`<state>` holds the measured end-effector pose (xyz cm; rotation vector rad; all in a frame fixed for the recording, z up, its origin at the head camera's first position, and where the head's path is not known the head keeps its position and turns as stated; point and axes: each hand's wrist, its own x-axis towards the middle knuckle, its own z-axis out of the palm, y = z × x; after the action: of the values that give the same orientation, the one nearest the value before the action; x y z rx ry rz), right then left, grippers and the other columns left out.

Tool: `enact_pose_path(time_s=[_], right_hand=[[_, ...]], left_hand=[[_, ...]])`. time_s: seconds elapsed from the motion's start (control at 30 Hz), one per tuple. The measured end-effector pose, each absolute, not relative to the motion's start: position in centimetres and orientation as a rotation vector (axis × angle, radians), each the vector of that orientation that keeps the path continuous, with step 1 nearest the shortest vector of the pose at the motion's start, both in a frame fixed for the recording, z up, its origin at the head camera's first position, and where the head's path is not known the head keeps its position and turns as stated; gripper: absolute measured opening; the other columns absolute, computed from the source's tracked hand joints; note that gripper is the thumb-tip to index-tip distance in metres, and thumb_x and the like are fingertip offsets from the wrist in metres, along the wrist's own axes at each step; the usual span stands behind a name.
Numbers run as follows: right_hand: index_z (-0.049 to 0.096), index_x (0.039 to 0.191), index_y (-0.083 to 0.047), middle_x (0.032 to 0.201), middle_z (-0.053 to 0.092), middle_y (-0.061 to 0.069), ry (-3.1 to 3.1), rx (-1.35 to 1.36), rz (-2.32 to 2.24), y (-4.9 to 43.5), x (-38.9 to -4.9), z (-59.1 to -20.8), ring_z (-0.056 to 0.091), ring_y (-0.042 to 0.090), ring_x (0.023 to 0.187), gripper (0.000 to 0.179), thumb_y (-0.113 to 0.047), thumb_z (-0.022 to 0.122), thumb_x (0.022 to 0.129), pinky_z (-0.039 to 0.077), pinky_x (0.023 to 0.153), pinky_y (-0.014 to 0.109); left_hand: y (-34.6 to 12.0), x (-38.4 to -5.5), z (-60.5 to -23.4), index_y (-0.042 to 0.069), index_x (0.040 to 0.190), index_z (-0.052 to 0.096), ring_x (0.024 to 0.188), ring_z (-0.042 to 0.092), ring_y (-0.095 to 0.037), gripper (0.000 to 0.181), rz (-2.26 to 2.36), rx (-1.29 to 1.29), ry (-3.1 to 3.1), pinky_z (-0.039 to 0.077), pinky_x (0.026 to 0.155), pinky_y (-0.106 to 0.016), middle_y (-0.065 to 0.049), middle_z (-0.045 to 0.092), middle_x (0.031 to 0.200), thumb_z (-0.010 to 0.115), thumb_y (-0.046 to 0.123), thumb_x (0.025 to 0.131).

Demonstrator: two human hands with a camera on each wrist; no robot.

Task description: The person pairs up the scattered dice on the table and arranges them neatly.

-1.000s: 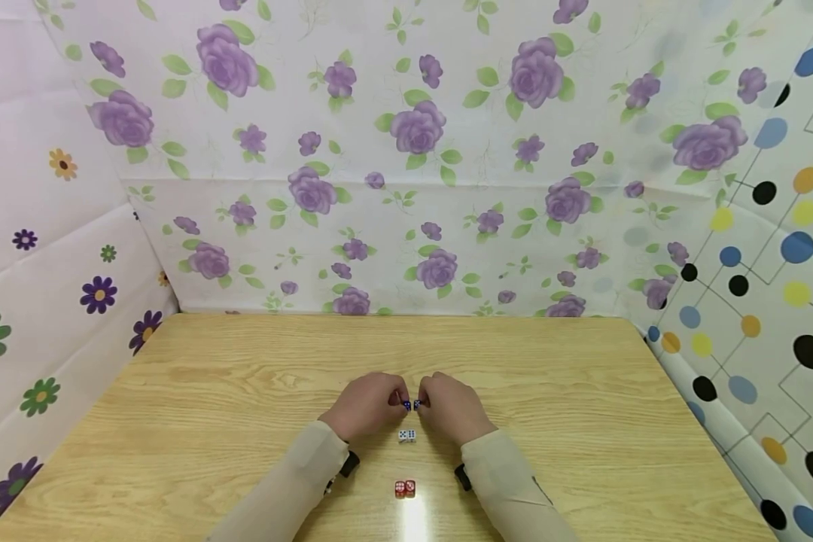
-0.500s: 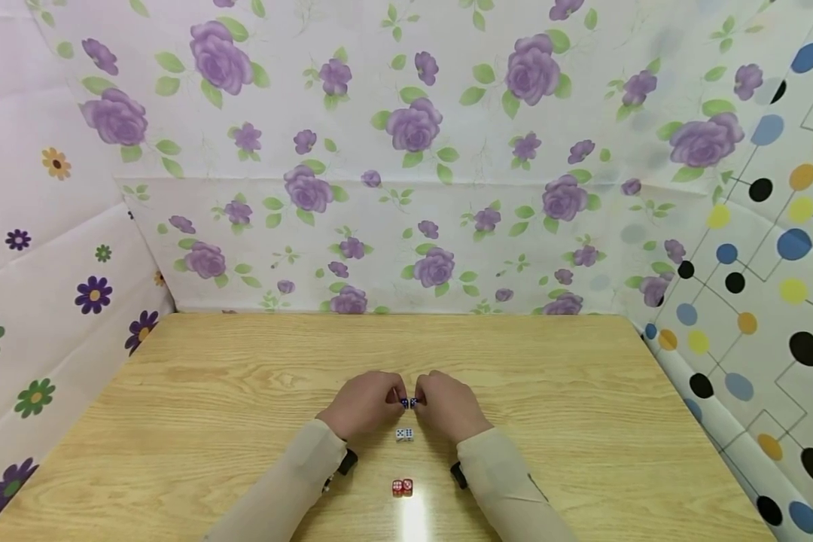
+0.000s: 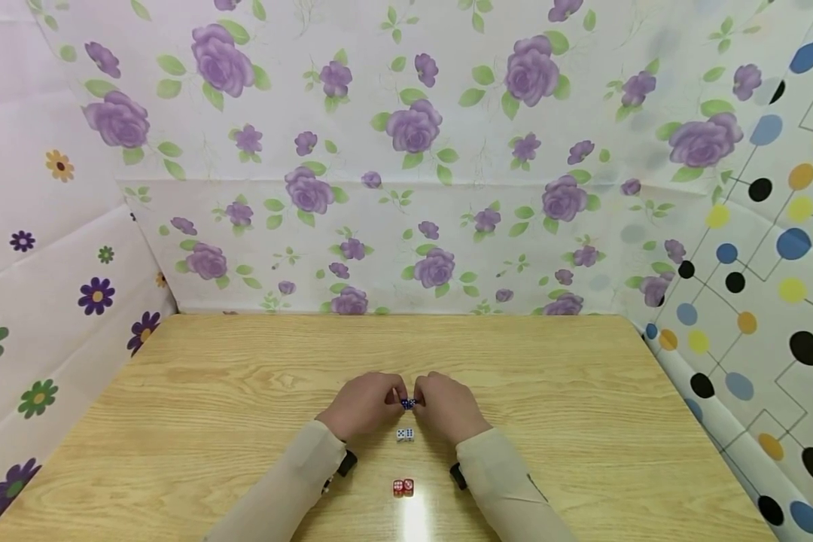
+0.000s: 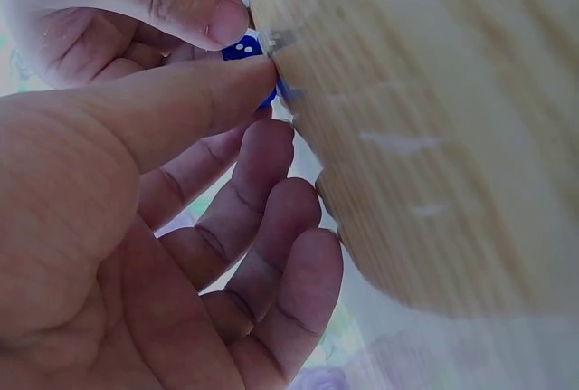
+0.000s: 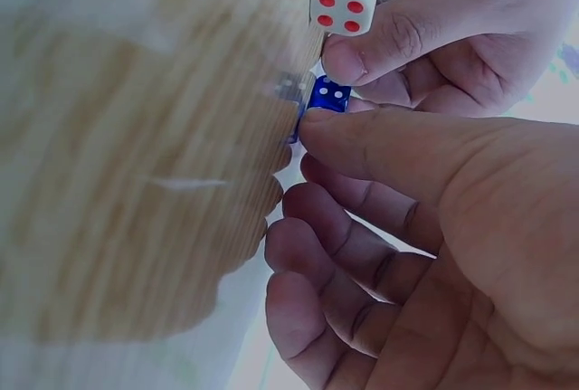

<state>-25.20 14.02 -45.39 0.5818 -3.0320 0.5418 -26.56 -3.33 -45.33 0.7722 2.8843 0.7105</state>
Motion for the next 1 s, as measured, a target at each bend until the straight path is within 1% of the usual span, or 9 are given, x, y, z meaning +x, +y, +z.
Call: enact_pose_path(time_s=[0.17,0.4,0.53,0.87,1.0], right_hand=[[0.064,0.084,-0.016,0.076,0.052,-0.006,-3.032,0.598,0.528,13.92,-25.24,-45.39,0.047,0.008,0.065,0.009,-0.019,0.072,0.084,0.043,0.059,0.027],[0.064,0.083,-0.016,0.076,0.051,-0.005,-3.034,0.59,0.545,13.75,-25.4,-45.41,0.047,0.008,0.064,0.009,-0.019,0.072,0.084,0.042,0.058,0.027],[0.065,0.084,-0.016,0.076,0.053,-0.005,-3.041,0.59,0.552,13.78,-25.31,-45.48,0.047,0.008,0.065,0.008,-0.018,0.072,0.084,0.043,0.059,0.027],[0.065,0.084,-0.014,0.077,0.054,-0.004,-3.05,0.579,0.589,14.16,-25.33,-45.4,0.048,0.009,0.066,0.008,-0.017,0.072,0.084,0.044,0.061,0.028],[0.065,0.084,-0.015,0.077,0.054,-0.004,-3.059,0.579,0.601,14.38,-25.54,-45.35,0.048,0.009,0.066,0.006,-0.016,0.071,0.085,0.044,0.062,0.028]], left_hand=[[-3.33,-26.58,-45.42,0.018,0.089,0.068,0.065,0.052,-0.006,0.004,0.699,0.767,2.887,0.044,0.061,-0.025,0.011,0.06,0.075,0.07,0.018,0.086],[-3.35,-26.65,-45.21,0.017,0.09,0.07,0.068,0.054,-0.005,0.005,0.688,0.761,2.899,0.047,0.064,-0.025,0.01,0.063,0.079,0.069,0.021,0.087],[-3.32,-26.48,-45.19,0.016,0.091,0.07,0.068,0.054,-0.004,0.007,0.695,0.749,2.883,0.047,0.064,-0.024,0.01,0.063,0.08,0.069,0.021,0.087],[-3.16,-26.48,-45.17,0.015,0.09,0.07,0.066,0.053,-0.005,0.005,0.708,0.738,2.865,0.046,0.062,-0.024,0.01,0.062,0.077,0.069,0.018,0.087],[-3.25,-26.65,-45.07,0.014,0.091,0.07,0.068,0.054,-0.006,0.007,0.693,0.74,2.866,0.047,0.064,-0.025,0.009,0.063,0.08,0.069,0.016,0.085]])
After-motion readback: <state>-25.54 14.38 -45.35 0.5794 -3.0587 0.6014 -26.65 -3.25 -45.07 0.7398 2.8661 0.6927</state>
